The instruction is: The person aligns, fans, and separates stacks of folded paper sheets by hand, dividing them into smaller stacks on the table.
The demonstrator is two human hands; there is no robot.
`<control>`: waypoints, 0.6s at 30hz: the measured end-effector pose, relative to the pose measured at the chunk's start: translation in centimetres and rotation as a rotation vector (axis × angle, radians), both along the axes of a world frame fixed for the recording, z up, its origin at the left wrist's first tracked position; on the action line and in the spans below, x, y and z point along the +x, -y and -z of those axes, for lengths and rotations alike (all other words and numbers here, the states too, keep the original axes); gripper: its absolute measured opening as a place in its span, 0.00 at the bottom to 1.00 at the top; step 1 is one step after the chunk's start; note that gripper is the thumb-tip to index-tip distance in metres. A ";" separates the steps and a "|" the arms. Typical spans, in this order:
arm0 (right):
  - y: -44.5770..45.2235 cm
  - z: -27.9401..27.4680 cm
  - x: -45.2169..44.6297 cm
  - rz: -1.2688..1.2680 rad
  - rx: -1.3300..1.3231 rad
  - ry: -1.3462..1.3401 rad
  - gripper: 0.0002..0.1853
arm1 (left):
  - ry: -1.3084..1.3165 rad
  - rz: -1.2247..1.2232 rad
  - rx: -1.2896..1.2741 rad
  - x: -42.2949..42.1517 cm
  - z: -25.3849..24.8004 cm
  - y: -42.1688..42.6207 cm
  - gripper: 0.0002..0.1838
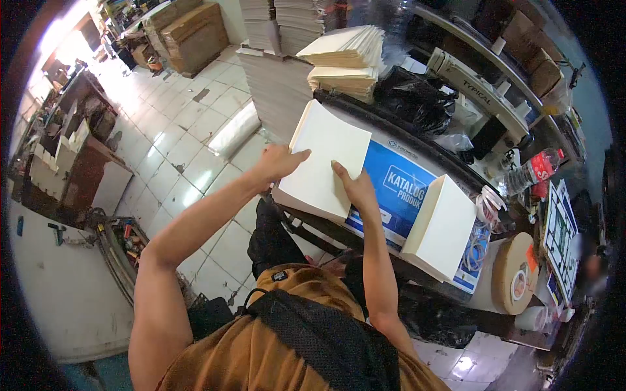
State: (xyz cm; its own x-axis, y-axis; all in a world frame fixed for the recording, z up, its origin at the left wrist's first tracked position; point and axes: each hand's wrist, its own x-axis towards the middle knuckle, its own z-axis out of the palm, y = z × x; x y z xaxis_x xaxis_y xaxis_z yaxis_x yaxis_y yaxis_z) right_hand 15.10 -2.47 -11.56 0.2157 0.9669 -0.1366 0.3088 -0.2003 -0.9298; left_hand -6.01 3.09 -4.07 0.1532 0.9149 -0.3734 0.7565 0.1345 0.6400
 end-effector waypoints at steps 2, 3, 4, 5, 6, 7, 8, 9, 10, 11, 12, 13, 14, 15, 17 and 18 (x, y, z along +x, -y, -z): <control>-0.1 0.6 0.2 -0.010 0.013 -0.028 0.44 | 0.008 0.010 0.018 -0.1 0.9 -0.7 0.30; 0.2 -0.2 0.1 -0.018 0.016 -0.046 0.44 | -0.002 0.007 0.030 0.0 0.6 -0.5 0.31; 0.5 -0.8 0.1 -0.025 0.019 -0.063 0.44 | -0.011 0.004 0.041 0.1 0.2 -0.3 0.32; 0.5 -1.0 0.1 -0.044 0.017 -0.075 0.44 | -0.035 -0.008 0.053 0.4 -0.1 -0.1 0.32; 0.6 -1.2 0.3 -0.062 0.013 -0.087 0.44 | -0.047 -0.018 0.058 0.6 -0.6 0.2 0.33; 0.6 -1.3 0.4 -0.079 0.009 -0.098 0.45 | -0.058 -0.028 0.064 0.9 -1.1 0.6 0.34; 0.6 -1.0 0.4 -0.061 0.006 -0.087 0.45 | -0.057 -0.037 0.063 1.0 -1.4 0.8 0.35; 0.5 -0.7 0.3 -0.042 0.002 -0.075 0.45 | -0.055 -0.045 0.062 1.2 -1.7 1.0 0.35; 0.5 -0.5 0.4 -0.023 -0.001 -0.061 0.44 | -0.069 -0.029 0.084 1.5 -2.0 1.2 0.36; 0.6 -0.4 0.6 -0.027 0.000 -0.089 0.44 | -0.082 -0.015 0.105 1.8 -2.4 1.4 0.37; 0.9 -0.9 0.5 -0.037 0.001 -0.116 0.44 | -0.093 -0.007 0.127 2.0 -2.7 1.8 0.38; 1.1 -1.2 0.5 -0.043 0.000 -0.144 0.43 | -0.094 -0.015 0.110 2.1 -3.1 2.0 0.38; 1.2 -1.2 0.5 -0.047 0.000 -0.138 0.43 | -0.095 -0.023 0.094 2.3 -3.5 2.2 0.39; 1.2 -1.3 0.5 -0.050 0.002 -0.133 0.43 | -0.096 -0.030 0.081 2.4 -3.7 2.2 0.39; 1.4 -1.7 0.5 -0.056 0.019 -0.128 0.42 | -0.077 -0.017 0.074 2.5 -3.7 2.2 0.40; 1.6 -2.1 0.4 -0.061 0.033 -0.128 0.42 | -0.070 -0.011 0.074 2.4 -3.7 2.2 0.40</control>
State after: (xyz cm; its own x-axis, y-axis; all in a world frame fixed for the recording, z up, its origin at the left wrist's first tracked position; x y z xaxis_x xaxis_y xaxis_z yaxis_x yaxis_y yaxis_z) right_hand 15.51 -4.03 -9.44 0.1393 0.9821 -0.1270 0.1976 -0.1533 -0.9682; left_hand -3.58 0.94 -0.37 0.1189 0.9418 -0.3145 0.7982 0.0977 0.5944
